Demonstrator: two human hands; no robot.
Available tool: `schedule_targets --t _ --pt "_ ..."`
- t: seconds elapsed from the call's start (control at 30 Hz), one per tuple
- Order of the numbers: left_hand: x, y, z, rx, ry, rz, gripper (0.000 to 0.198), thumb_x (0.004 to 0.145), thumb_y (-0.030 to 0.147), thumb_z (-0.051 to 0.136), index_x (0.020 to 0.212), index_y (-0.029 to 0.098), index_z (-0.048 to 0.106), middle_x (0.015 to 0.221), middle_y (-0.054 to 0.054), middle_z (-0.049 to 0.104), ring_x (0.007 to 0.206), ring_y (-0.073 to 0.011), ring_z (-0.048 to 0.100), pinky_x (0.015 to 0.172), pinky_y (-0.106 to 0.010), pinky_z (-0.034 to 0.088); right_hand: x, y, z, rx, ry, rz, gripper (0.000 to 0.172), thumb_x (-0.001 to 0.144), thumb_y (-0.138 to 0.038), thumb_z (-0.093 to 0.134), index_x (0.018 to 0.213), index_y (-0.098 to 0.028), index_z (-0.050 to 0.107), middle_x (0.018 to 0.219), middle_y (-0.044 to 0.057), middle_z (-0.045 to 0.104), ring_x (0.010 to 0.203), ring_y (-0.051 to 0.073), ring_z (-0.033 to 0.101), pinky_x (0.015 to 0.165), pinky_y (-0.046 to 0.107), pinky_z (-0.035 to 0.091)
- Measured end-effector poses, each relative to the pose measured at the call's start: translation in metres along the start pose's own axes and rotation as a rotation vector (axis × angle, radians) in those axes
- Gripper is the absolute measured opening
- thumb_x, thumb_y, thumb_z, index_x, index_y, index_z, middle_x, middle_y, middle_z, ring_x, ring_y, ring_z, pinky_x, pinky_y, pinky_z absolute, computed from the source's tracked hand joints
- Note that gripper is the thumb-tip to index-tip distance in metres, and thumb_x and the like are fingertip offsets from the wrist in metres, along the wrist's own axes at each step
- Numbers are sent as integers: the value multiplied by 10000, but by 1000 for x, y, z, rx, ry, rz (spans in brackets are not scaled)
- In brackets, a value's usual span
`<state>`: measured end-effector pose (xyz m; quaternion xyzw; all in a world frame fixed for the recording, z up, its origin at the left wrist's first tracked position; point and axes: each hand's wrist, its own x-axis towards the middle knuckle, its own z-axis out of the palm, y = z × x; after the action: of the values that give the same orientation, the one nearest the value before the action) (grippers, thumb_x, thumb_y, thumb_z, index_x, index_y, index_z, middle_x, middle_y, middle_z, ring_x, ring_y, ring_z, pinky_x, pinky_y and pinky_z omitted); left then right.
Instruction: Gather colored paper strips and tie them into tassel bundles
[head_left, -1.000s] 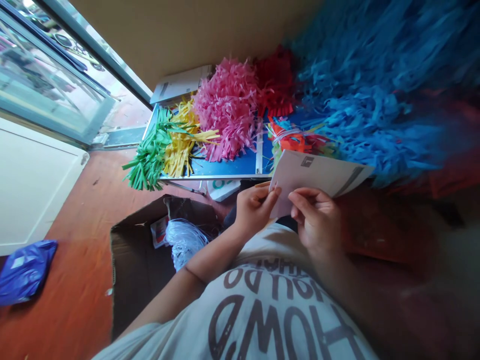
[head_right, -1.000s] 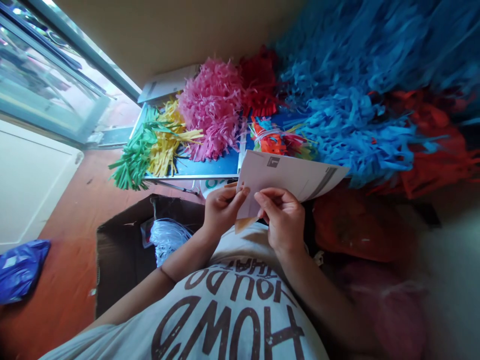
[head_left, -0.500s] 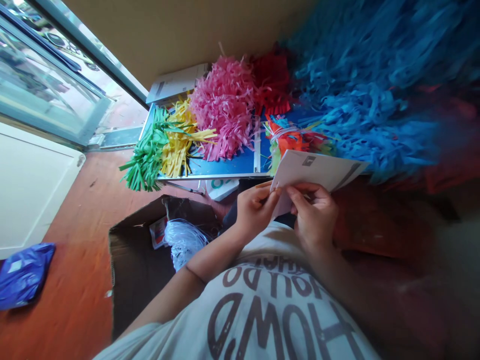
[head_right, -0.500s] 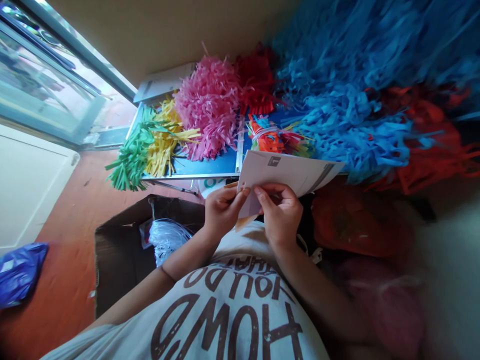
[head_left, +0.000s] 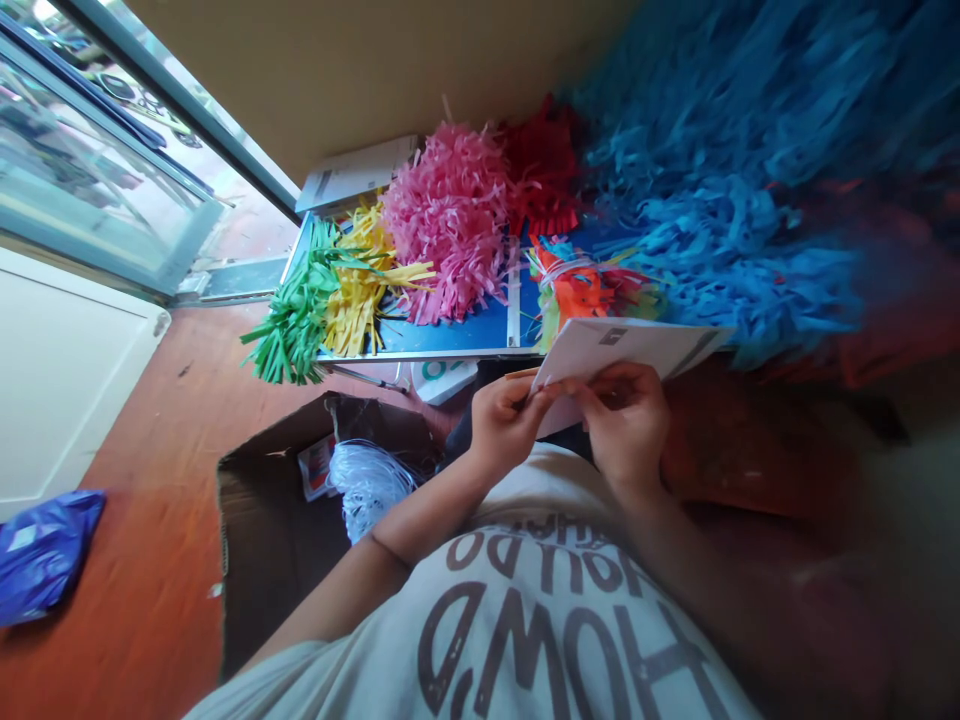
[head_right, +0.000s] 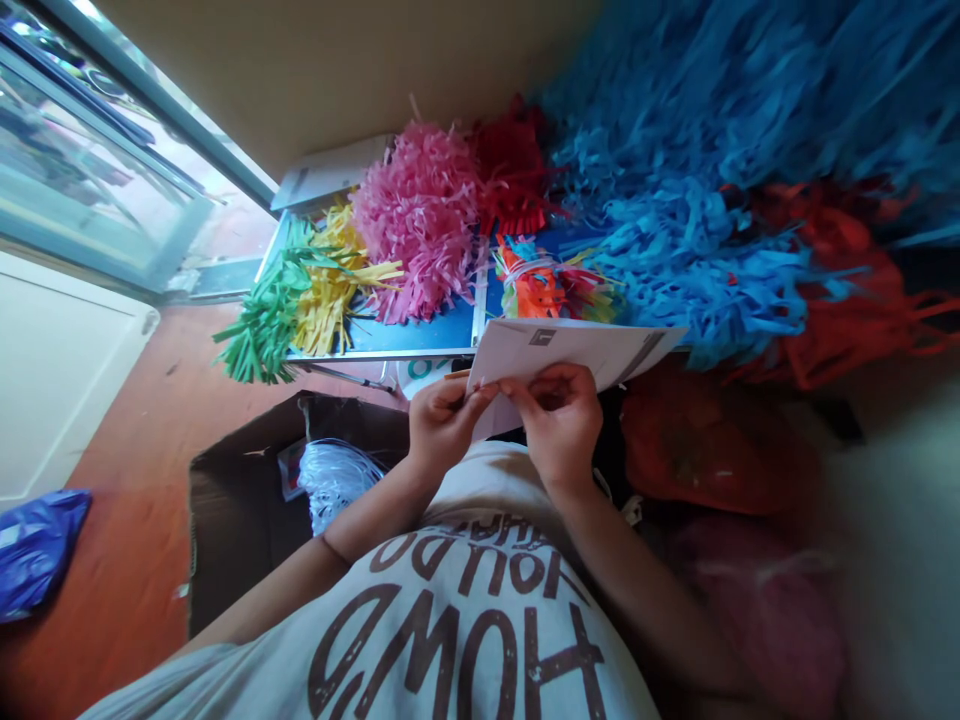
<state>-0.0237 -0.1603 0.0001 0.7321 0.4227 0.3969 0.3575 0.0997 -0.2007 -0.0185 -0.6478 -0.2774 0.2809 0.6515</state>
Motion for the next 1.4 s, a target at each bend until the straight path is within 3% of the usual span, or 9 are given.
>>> schedule_targets --t 0.23,0.33,0.5,0.63,0.73,0.87,1.07,1.23,1.4 --pt "3 2 -19 -41 35 -122 447 889 453 624 565 151 570 631 -27 627 609 -122 545 544 -226 379 29 29 -62 -468 192 -120 464 641 -603 800 697 -219 546 623 -25 549 560 162 515 561 305 425" --pt "13 4 -35 -63 -40 -111 470 852 442 655 524 154 483 542 23 457 531 -77 399 503 -220 289 37 12 -96 -587 321 -455 448 704 -568 798 896 -200 632 858 81 659 762 247 616 711 393 495" --pt "24 4 -40 -24 -177 -31 478 812 461 683 501 146 503 507 34 431 504 -64 370 488 -211 261 42 -39 -86 -757 -186 -851 538 779 -570 755 1166 -215 643 1131 131 705 1047 316 651 960 474 455" --pt "24 9 -36 -33 -294 85 370 885 443 625 678 144 694 658 -32 663 594 -104 569 555 -194 374 43 -48 -45 -813 -286 -802 813 661 -690 783 1275 -194 592 1153 155 704 1028 331 656 935 489 446" --pt "25 9 -42 -23 -348 164 393 931 446 567 715 147 704 791 -81 721 690 -132 633 607 -200 417 51 -44 -33 -732 -412 -645 658 664 -671 781 1111 -202 665 968 100 735 879 286 669 814 426 483" --pt "29 1 -51 15 -401 141 431 925 446 567 628 140 629 644 -22 616 562 -94 495 536 -206 341 63 -48 -39 -598 -605 -402 379 761 -542 736 936 -207 707 839 43 732 741 217 650 692 337 484" --pt "33 -1 -59 74 -472 -2 202 783 314 737 819 117 710 702 -1 655 622 -106 541 568 -198 366 59 -64 -43 -578 -527 -349 362 735 -506 758 908 -191 712 812 35 729 717 200 644 689 322 514" --pt "36 -3 -92 27 -487 19 297 798 385 743 940 124 737 888 -53 742 756 -153 648 669 -211 455 55 -62 -60 -638 -884 -241 407 764 -486 747 1047 -194 722 1001 78 761 878 244 701 763 350 565" --pt "20 -23 -134 20 -180 -5 407 751 472 779 1046 191 765 1062 -97 762 929 -213 693 794 -250 507 54 -100 -81 -655 -535 -320 340 762 -478 749 948 -194 746 879 93 765 774 282 718 700 421 596"
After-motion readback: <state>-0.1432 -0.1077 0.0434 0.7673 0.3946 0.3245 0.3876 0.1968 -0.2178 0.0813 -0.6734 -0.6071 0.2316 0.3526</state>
